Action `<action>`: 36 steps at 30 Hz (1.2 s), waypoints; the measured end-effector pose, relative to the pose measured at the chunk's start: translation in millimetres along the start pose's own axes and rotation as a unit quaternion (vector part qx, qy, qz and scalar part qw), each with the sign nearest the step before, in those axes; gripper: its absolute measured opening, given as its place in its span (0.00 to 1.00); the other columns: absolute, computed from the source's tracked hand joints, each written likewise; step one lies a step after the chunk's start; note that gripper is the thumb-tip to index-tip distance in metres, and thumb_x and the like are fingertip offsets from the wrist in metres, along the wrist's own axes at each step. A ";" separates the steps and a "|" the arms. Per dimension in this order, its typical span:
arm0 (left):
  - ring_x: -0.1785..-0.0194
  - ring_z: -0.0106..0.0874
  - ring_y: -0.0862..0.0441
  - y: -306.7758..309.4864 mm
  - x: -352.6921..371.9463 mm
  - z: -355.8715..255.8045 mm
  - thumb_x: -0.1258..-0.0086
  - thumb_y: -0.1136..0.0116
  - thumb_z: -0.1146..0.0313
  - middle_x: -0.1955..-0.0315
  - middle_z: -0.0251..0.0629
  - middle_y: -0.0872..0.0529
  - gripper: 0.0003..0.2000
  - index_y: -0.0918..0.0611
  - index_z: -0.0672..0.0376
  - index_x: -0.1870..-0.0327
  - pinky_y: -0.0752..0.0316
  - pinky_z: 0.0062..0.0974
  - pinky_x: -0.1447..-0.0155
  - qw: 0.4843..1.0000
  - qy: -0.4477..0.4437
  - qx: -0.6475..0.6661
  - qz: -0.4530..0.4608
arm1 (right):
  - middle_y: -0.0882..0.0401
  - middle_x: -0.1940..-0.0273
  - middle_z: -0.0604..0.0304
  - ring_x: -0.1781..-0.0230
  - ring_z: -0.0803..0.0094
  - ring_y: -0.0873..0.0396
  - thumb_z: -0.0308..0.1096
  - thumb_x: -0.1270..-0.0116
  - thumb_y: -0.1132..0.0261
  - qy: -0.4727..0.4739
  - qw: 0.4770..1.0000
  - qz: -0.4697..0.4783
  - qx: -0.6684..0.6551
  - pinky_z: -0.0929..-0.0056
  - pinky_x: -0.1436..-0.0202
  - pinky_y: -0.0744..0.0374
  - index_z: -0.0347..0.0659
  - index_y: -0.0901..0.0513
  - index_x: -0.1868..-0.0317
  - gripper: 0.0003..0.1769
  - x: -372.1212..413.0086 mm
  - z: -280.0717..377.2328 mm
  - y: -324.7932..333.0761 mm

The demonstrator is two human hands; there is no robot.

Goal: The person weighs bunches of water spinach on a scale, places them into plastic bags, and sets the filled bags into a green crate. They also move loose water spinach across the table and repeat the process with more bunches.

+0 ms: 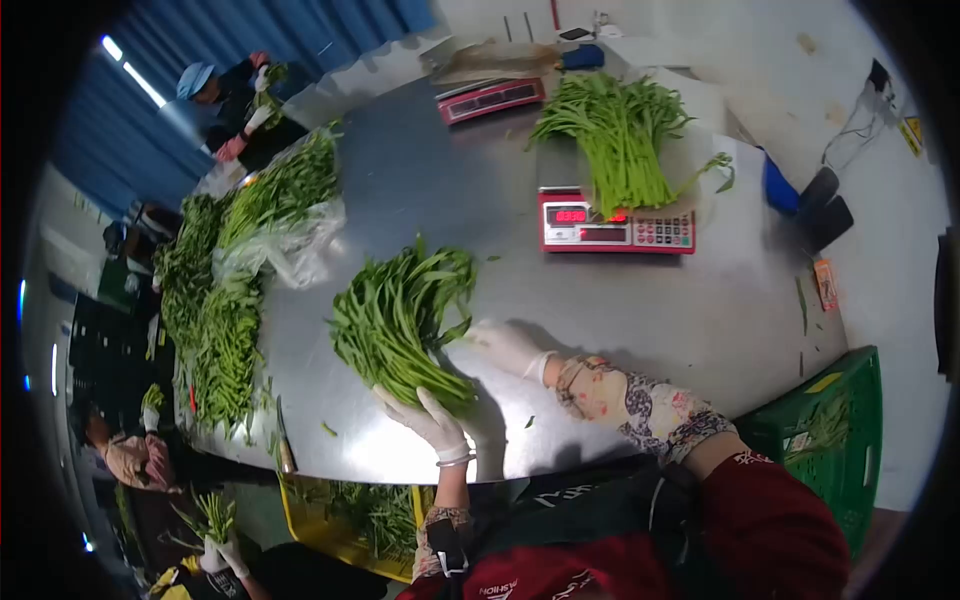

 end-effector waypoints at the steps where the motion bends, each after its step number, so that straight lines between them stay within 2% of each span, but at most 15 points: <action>1: 0.27 0.49 0.52 -3.5 -2.5 -25.6 0.27 0.55 0.60 0.31 0.56 0.46 0.31 0.47 0.69 0.30 0.57 0.42 0.26 0.998 -0.051 0.012 0.037 | 0.22 0.53 0.50 0.54 0.52 0.23 0.32 0.38 0.45 -0.152 0.949 0.197 -0.194 0.61 0.53 0.24 0.37 0.21 0.54 0.14 0.6 22.2 5.7; 2: 0.27 0.47 0.50 -9.1 -4.1 -46.2 0.27 0.55 0.61 0.31 0.55 0.45 0.30 0.46 0.69 0.30 0.56 0.42 0.26 0.992 -0.102 0.022 0.072 | 0.22 0.54 0.51 0.53 0.53 0.23 0.32 0.38 0.44 -0.027 0.989 0.146 -0.010 0.61 0.52 0.24 0.37 0.21 0.53 0.14 6.1 50.1 21.8; 5: 0.28 0.43 0.45 -34.8 -14.4 -85.2 0.26 0.56 0.66 0.32 0.52 0.41 0.27 0.44 0.67 0.30 0.50 0.38 0.27 0.975 -0.170 0.089 0.113 | 0.20 0.58 0.54 0.56 0.52 0.23 0.32 0.39 0.44 -0.095 0.983 0.149 0.057 0.58 0.54 0.24 0.40 0.20 0.59 0.10 7.9 66.8 78.3; 7: 0.34 0.36 0.33 -68.5 -29.8 -103.4 0.23 0.58 0.67 0.36 0.48 0.32 0.22 0.39 0.65 0.31 0.37 0.32 0.33 0.934 -0.065 0.272 0.222 | 0.22 0.65 0.51 0.62 0.50 0.22 0.38 0.36 0.45 0.079 0.953 -0.109 0.271 0.56 0.57 0.24 0.42 0.21 0.66 0.10 21.9 34.8 161.5; 9: 0.36 0.35 0.30 -100.2 -44.1 -116.8 0.23 0.58 0.66 0.38 0.47 0.30 0.22 0.38 0.64 0.32 0.35 0.31 0.36 0.899 -0.029 0.319 0.297 | 0.22 0.71 0.48 0.68 0.51 0.22 0.38 0.34 0.46 -0.189 0.932 -0.241 0.196 0.55 0.62 0.24 0.39 0.20 0.69 0.13 29.7 9.1 241.9; 10: 0.40 0.33 0.26 -125.5 -50.9 -116.7 0.23 0.59 0.64 0.39 0.46 0.28 0.21 0.36 0.64 0.33 0.31 0.29 0.39 0.888 -0.043 0.336 0.312 | 0.22 0.70 0.44 0.67 0.48 0.22 0.41 0.33 0.47 -0.077 0.903 -0.241 0.347 0.53 0.61 0.26 0.37 0.20 0.70 0.16 37.1 -29.9 275.8; 11: 0.44 0.32 0.23 -144.8 -57.1 -127.8 0.23 0.58 0.61 0.44 0.44 0.24 0.22 0.34 0.64 0.34 0.28 0.27 0.43 0.883 -0.029 0.348 0.314 | 0.20 0.70 0.43 0.67 0.50 0.21 0.46 0.32 0.49 -0.276 0.892 -0.299 0.199 0.55 0.61 0.25 0.36 0.19 0.70 0.22 37.9 -21.8 311.0; 15: 0.48 0.34 0.20 -235.1 -94.4 -164.3 0.24 0.56 0.54 0.51 0.45 0.19 0.26 0.32 0.67 0.37 0.26 0.28 0.45 0.824 0.035 0.373 0.425 | 0.18 0.71 0.44 0.67 0.55 0.18 0.55 0.32 0.52 -0.502 0.826 -0.159 0.200 0.58 0.60 0.24 0.36 0.17 0.69 0.30 20.6 -73.3 384.1; 20: 0.50 0.37 0.20 -329.0 -131.8 -198.4 0.28 0.51 0.48 0.55 0.48 0.18 0.30 0.31 0.70 0.40 0.25 0.30 0.45 0.737 0.199 0.375 0.525 | 0.17 0.66 0.45 0.64 0.51 0.19 0.45 0.37 0.44 -0.360 0.838 -0.179 0.368 0.54 0.57 0.23 0.37 0.17 0.66 0.18 -22.8 -111.1 383.0; 23: 0.55 0.36 0.19 -364.2 -135.4 -209.1 0.30 0.48 0.47 0.59 0.44 0.18 0.28 0.27 0.68 0.45 0.24 0.29 0.48 0.744 0.227 0.358 0.517 | 0.18 0.65 0.42 0.63 0.48 0.19 0.41 0.37 0.44 -0.172 0.882 -0.259 0.353 0.52 0.57 0.23 0.35 0.18 0.66 0.17 -44.2 -138.6 358.2; 24: 0.66 0.23 0.23 -374.9 -136.7 -209.8 0.32 0.45 0.47 0.69 0.32 0.20 0.25 0.21 0.65 0.54 0.25 0.22 0.59 0.750 0.225 0.359 0.508 | 0.18 0.65 0.41 0.63 0.48 0.19 0.41 0.37 0.45 -0.164 0.884 -0.260 0.352 0.53 0.57 0.23 0.34 0.18 0.66 0.17 -43.7 -145.1 355.0; 26: 0.67 0.22 0.25 -388.6 -140.7 -208.5 0.32 0.45 0.47 0.70 0.30 0.20 0.23 0.20 0.64 0.57 0.27 0.21 0.61 0.777 0.199 0.321 0.503 | 0.19 0.66 0.41 0.65 0.48 0.19 0.39 0.37 0.46 -0.146 0.888 -0.262 0.350 0.53 0.57 0.23 0.33 0.19 0.68 0.16 -45.5 -151.3 351.0; 31: 0.67 0.22 0.28 -400.6 -139.3 -209.6 0.30 0.47 0.49 0.73 0.29 0.20 0.23 0.18 0.66 0.59 0.32 0.20 0.60 0.815 0.151 0.301 0.471 | 0.18 0.75 0.49 0.75 0.58 0.18 0.43 0.34 0.46 -0.318 0.886 -0.305 0.142 0.61 0.64 0.21 0.33 0.19 0.76 0.21 -48.0 -166.1 382.9; 33: 0.74 0.16 0.30 -407.8 -140.5 -209.0 0.32 0.44 0.47 0.75 0.22 0.24 0.20 0.19 0.57 0.57 0.34 0.15 0.70 0.819 0.152 0.309 0.459 | 0.18 0.78 0.52 0.81 0.62 0.19 0.45 0.33 0.46 -0.402 0.873 -0.270 0.065 0.64 0.68 0.21 0.32 0.20 0.76 0.24 -58.2 -150.1 397.2; 36: 0.76 0.15 0.33 -404.1 -137.0 -218.6 0.32 0.44 0.46 0.76 0.21 0.25 0.19 0.19 0.55 0.60 0.38 0.15 0.73 0.827 0.160 0.316 0.437 | 0.18 0.79 0.56 0.85 0.69 0.21 0.46 0.32 0.46 -0.392 0.868 -0.305 -0.004 0.70 0.74 0.23 0.30 0.20 0.72 0.24 -75.7 -182.7 401.3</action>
Point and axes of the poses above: each hand's wrist, its own x-axis away from the middle knuckle, its own y-axis out of the back of the hand, z = x × y, the point moved 2 cm from there along -x, towards the middle knuckle
